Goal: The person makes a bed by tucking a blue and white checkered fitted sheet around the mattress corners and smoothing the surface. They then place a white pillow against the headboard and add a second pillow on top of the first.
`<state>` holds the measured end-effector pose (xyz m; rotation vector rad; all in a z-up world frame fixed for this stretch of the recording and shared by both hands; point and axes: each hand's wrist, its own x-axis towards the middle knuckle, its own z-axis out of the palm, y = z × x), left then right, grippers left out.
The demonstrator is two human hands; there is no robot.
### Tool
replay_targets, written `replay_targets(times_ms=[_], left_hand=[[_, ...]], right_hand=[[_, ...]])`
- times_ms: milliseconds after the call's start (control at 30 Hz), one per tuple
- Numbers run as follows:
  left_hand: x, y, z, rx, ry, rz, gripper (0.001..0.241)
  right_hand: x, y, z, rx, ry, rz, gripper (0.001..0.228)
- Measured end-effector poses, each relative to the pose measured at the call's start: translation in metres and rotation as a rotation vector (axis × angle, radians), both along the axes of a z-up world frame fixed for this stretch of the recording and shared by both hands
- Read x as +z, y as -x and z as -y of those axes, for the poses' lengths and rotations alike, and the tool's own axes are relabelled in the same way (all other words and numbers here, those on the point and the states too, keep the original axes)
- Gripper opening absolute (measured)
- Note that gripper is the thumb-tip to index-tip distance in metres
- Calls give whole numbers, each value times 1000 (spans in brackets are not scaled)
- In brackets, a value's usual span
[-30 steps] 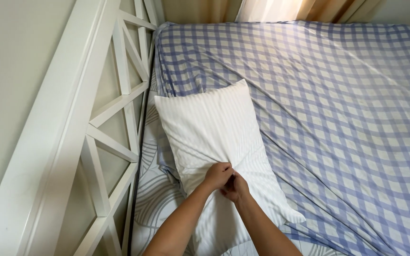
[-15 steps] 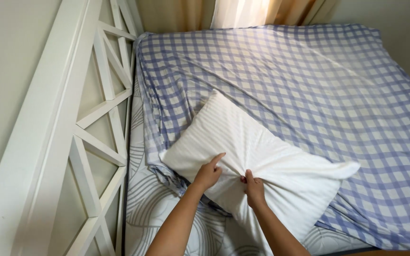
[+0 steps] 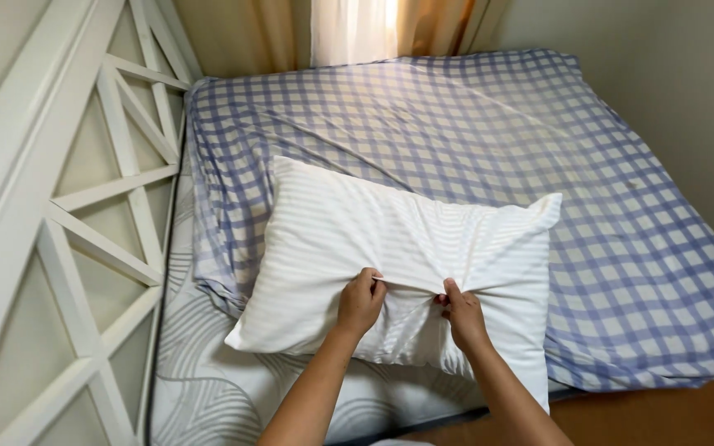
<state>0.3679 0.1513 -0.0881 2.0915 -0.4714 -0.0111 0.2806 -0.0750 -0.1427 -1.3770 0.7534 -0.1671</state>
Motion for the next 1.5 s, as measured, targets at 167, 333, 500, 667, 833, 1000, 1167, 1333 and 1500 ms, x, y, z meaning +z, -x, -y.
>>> replay_targets(times_ms=[167, 333, 500, 667, 833, 1000, 1167, 1333, 1500], left_hand=[[17, 75, 98, -2, 84, -53, 14], [11, 133, 181, -70, 234, 34, 15], [13, 165, 253, -117, 219, -10, 16], [14, 178, 322, -178, 160, -110, 16], [-3, 172, 401, -198, 157, -192, 17], [-25, 155, 490, -184, 159, -172, 16], [-41, 133, 579, -200, 246, -44, 16], [-49, 117, 654, -245, 236, -58, 14], [-46, 95, 721, -210, 142, -319, 13]], right_hand=[[9, 60, 103, -24, -52, 58, 47], [18, 121, 186, 3, 80, 30, 53], [24, 163, 253, -90, -3, 114, 44], [17, 192, 310, -188, 8, 46, 43], [-2, 198, 381, -229, -38, 45, 43], [-34, 190, 464, -309, -106, 69, 41], [-44, 174, 552, -332, -157, 72, 43], [-50, 167, 620, -361, -179, 67, 42], [-55, 137, 689, -307, -110, -24, 44]])
